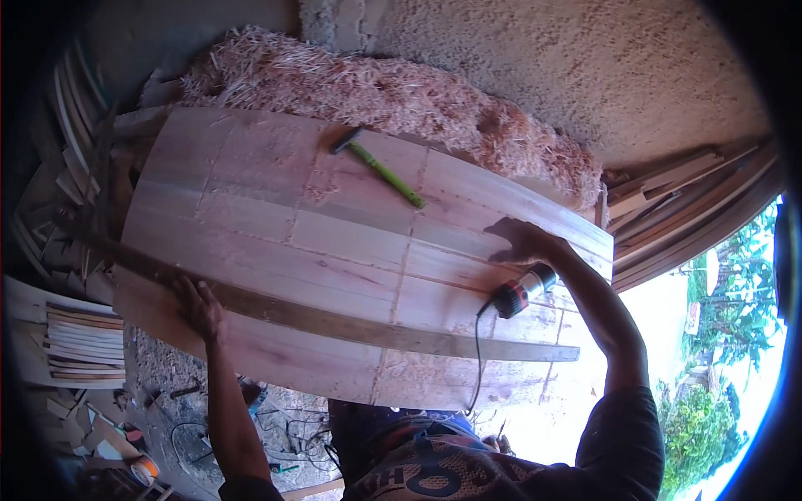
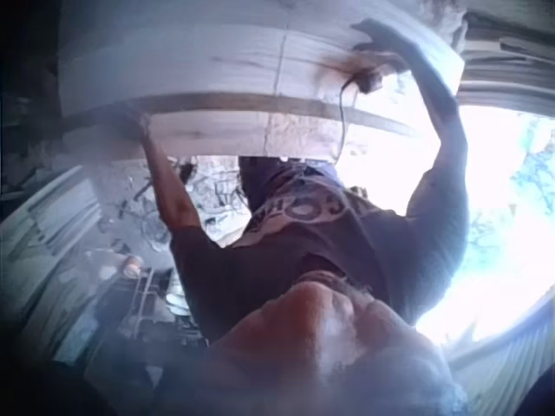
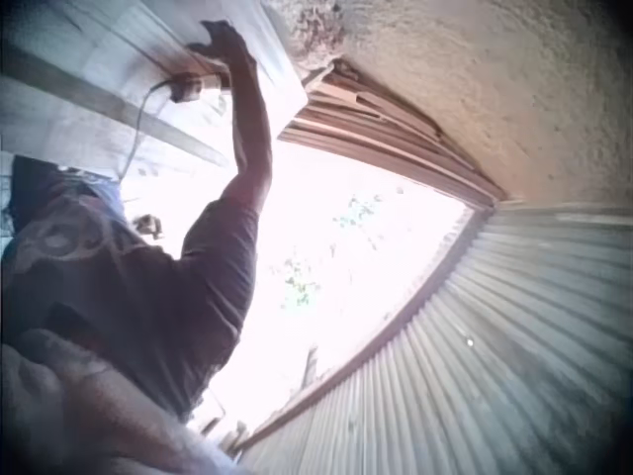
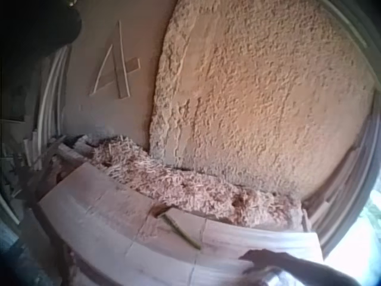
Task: The person uses a router to create a channel in a large wooden panel, guided by a wooden slat. They adjust the guide slat with a hammer and a small tool, then run the router along the slat to cut the wood.
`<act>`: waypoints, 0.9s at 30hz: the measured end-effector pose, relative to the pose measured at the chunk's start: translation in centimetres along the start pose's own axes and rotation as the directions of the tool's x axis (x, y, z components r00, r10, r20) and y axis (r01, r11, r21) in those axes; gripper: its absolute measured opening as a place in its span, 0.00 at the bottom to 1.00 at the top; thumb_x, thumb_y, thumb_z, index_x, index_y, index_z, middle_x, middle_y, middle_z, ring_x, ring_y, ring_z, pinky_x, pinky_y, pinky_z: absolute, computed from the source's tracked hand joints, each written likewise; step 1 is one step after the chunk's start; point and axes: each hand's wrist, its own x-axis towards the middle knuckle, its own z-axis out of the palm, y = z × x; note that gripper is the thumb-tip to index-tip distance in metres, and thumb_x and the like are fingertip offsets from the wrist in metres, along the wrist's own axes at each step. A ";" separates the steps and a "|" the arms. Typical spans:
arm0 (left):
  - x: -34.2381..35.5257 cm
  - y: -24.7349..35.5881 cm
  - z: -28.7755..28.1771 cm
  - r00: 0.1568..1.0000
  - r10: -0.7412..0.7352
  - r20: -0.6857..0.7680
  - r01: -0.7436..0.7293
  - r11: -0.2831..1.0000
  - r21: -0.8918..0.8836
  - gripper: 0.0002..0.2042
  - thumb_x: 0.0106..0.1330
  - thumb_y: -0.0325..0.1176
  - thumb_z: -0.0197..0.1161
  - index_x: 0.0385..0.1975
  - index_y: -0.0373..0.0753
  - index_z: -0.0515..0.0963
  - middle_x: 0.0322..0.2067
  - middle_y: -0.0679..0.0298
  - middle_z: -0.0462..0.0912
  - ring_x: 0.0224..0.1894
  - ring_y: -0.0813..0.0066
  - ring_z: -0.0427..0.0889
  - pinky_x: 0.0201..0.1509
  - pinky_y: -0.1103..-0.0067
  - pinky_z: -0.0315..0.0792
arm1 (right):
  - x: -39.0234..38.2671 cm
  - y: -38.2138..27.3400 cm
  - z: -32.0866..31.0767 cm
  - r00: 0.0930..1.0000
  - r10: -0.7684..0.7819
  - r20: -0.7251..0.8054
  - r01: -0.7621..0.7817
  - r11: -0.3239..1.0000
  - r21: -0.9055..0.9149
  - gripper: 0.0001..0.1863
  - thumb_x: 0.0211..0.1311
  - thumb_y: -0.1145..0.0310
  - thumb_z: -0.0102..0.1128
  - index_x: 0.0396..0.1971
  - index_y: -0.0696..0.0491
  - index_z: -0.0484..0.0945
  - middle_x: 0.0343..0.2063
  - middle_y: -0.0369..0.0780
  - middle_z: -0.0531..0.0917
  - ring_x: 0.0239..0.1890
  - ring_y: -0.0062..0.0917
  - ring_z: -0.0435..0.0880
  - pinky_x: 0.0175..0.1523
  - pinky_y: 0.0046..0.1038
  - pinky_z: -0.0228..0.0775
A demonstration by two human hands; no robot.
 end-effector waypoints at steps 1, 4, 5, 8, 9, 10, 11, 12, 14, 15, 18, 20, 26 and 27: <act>-1.9 1.0 -0.1 0.999 0.018 0.051 -0.018 1.000 0.010 0.34 0.80 0.57 0.35 0.76 0.39 0.54 0.78 0.51 0.49 0.79 0.53 0.48 0.77 0.47 0.43 | -3.1 2.6 0.9 0.999 0.017 0.046 -0.016 1.000 -0.027 0.47 0.53 0.44 0.73 0.70 0.51 0.67 0.64 0.49 0.73 0.68 0.44 0.70 0.71 0.43 0.63; -9.4 6.4 -3.0 0.980 0.041 0.196 -0.017 0.992 -0.122 0.32 0.80 0.56 0.37 0.76 0.40 0.56 0.77 0.52 0.54 0.78 0.53 0.51 0.78 0.51 0.44 | -8.5 8.6 3.3 0.988 0.018 0.156 -0.020 1.000 0.008 0.56 0.43 0.38 0.78 0.71 0.50 0.65 0.65 0.48 0.73 0.69 0.44 0.68 0.73 0.45 0.59; -11.8 7.2 -3.0 0.977 0.058 0.204 -0.031 0.991 -0.134 0.31 0.80 0.53 0.41 0.76 0.40 0.57 0.76 0.51 0.56 0.78 0.53 0.53 0.78 0.52 0.45 | -8.8 9.4 4.0 0.981 -0.036 0.190 0.050 0.997 -0.067 0.57 0.40 0.39 0.80 0.70 0.50 0.66 0.64 0.47 0.73 0.69 0.43 0.69 0.74 0.45 0.58; -20.6 11.7 -3.5 0.962 0.267 0.057 -0.236 0.918 -0.320 0.29 0.79 0.45 0.51 0.74 0.39 0.59 0.72 0.50 0.64 0.76 0.52 0.59 0.78 0.54 0.49 | -8.8 10.4 5.8 0.972 -0.202 0.117 0.230 0.918 -0.322 0.55 0.33 0.44 0.85 0.65 0.48 0.70 0.60 0.45 0.76 0.67 0.41 0.72 0.72 0.44 0.58; -23.9 15.6 -4.4 0.952 0.306 0.025 -0.272 0.880 -0.389 0.27 0.77 0.40 0.55 0.73 0.38 0.62 0.71 0.49 0.66 0.74 0.51 0.63 0.77 0.55 0.52 | -8.8 10.9 6.5 0.964 -0.249 0.098 0.266 0.858 -0.439 0.54 0.33 0.45 0.85 0.64 0.48 0.70 0.59 0.45 0.77 0.65 0.41 0.73 0.70 0.44 0.60; -27.0 20.1 -6.1 0.952 0.279 0.123 -0.182 0.844 -0.505 0.27 0.75 0.39 0.57 0.71 0.37 0.65 0.69 0.48 0.68 0.72 0.48 0.66 0.77 0.56 0.53 | -9.5 11.5 6.6 0.961 -0.244 0.128 0.275 0.874 -0.401 0.53 0.34 0.45 0.85 0.64 0.48 0.70 0.58 0.45 0.78 0.65 0.41 0.74 0.70 0.43 0.61; -29.2 21.3 -6.0 0.930 0.358 0.085 -0.264 0.810 -0.523 0.28 0.72 0.37 0.61 0.71 0.36 0.65 0.68 0.46 0.70 0.70 0.47 0.68 0.75 0.58 0.58 | -9.1 11.0 5.9 0.950 -0.274 0.149 0.310 0.878 -0.364 0.52 0.35 0.45 0.85 0.63 0.49 0.70 0.58 0.44 0.78 0.64 0.41 0.74 0.69 0.43 0.62; -31.0 22.7 -6.1 0.902 0.429 0.041 -0.326 0.742 -0.586 0.30 0.71 0.35 0.63 0.71 0.35 0.65 0.67 0.46 0.71 0.68 0.47 0.71 0.72 0.61 0.64 | -8.7 10.6 5.4 0.938 -0.300 0.175 0.343 0.879 -0.330 0.51 0.36 0.46 0.84 0.63 0.49 0.71 0.57 0.44 0.79 0.64 0.41 0.75 0.69 0.43 0.63; -34.9 26.1 -6.8 0.886 0.457 0.076 -0.289 0.674 -0.680 0.29 0.70 0.34 0.64 0.70 0.34 0.66 0.63 0.45 0.75 0.63 0.47 0.76 0.66 0.62 0.71 | -8.2 10.1 4.2 0.940 -0.215 0.264 0.280 0.929 -0.243 0.49 0.37 0.48 0.84 0.62 0.47 0.72 0.53 0.44 0.81 0.58 0.42 0.80 0.62 0.41 0.70; -36.6 27.3 -6.5 0.882 0.466 0.072 -0.289 0.653 -0.700 0.30 0.69 0.34 0.65 0.70 0.35 0.66 0.61 0.45 0.76 0.61 0.46 0.78 0.64 0.62 0.72 | -7.9 9.8 3.3 0.926 -0.112 0.360 0.200 0.955 -0.219 0.48 0.37 0.49 0.85 0.62 0.46 0.72 0.52 0.43 0.82 0.56 0.42 0.82 0.60 0.40 0.72; -39.3 31.6 -7.0 0.827 0.528 0.193 -0.165 0.556 -0.814 0.34 0.67 0.39 0.68 0.71 0.35 0.64 0.58 0.43 0.77 0.59 0.46 0.79 0.63 0.64 0.74 | -6.1 8.3 2.5 0.867 -0.039 0.496 0.150 0.971 -0.186 0.44 0.36 0.53 0.86 0.58 0.47 0.75 0.46 0.43 0.86 0.51 0.39 0.85 0.57 0.39 0.74; -40.6 33.4 -6.2 0.733 0.612 0.297 -0.195 0.607 -0.770 0.42 0.66 0.46 0.70 0.75 0.35 0.54 0.56 0.42 0.77 0.56 0.47 0.80 0.60 0.62 0.76 | -5.3 8.5 3.2 0.819 -0.016 0.574 0.131 0.978 -0.160 0.42 0.33 0.56 0.87 0.53 0.49 0.79 0.42 0.43 0.88 0.49 0.37 0.86 0.55 0.39 0.74; -42.7 36.3 -2.7 0.797 0.474 0.374 -0.065 0.683 -0.727 0.31 0.66 0.38 0.66 0.67 0.33 0.64 0.47 0.46 0.81 0.46 0.52 0.84 0.50 0.64 0.78 | -5.0 6.9 3.8 0.750 -0.015 0.661 0.203 0.957 -0.208 0.36 0.30 0.54 0.89 0.42 0.54 0.84 0.34 0.45 0.88 0.42 0.38 0.87 0.49 0.37 0.76; -42.9 36.4 -1.8 0.823 0.429 0.373 0.000 0.656 -0.755 0.28 0.67 0.36 0.64 0.65 0.34 0.67 0.47 0.48 0.81 0.46 0.52 0.84 0.50 0.64 0.78 | -5.3 6.9 4.1 0.741 -0.027 0.671 0.222 0.953 -0.207 0.37 0.30 0.53 0.88 0.44 0.54 0.83 0.34 0.46 0.87 0.42 0.39 0.87 0.48 0.38 0.76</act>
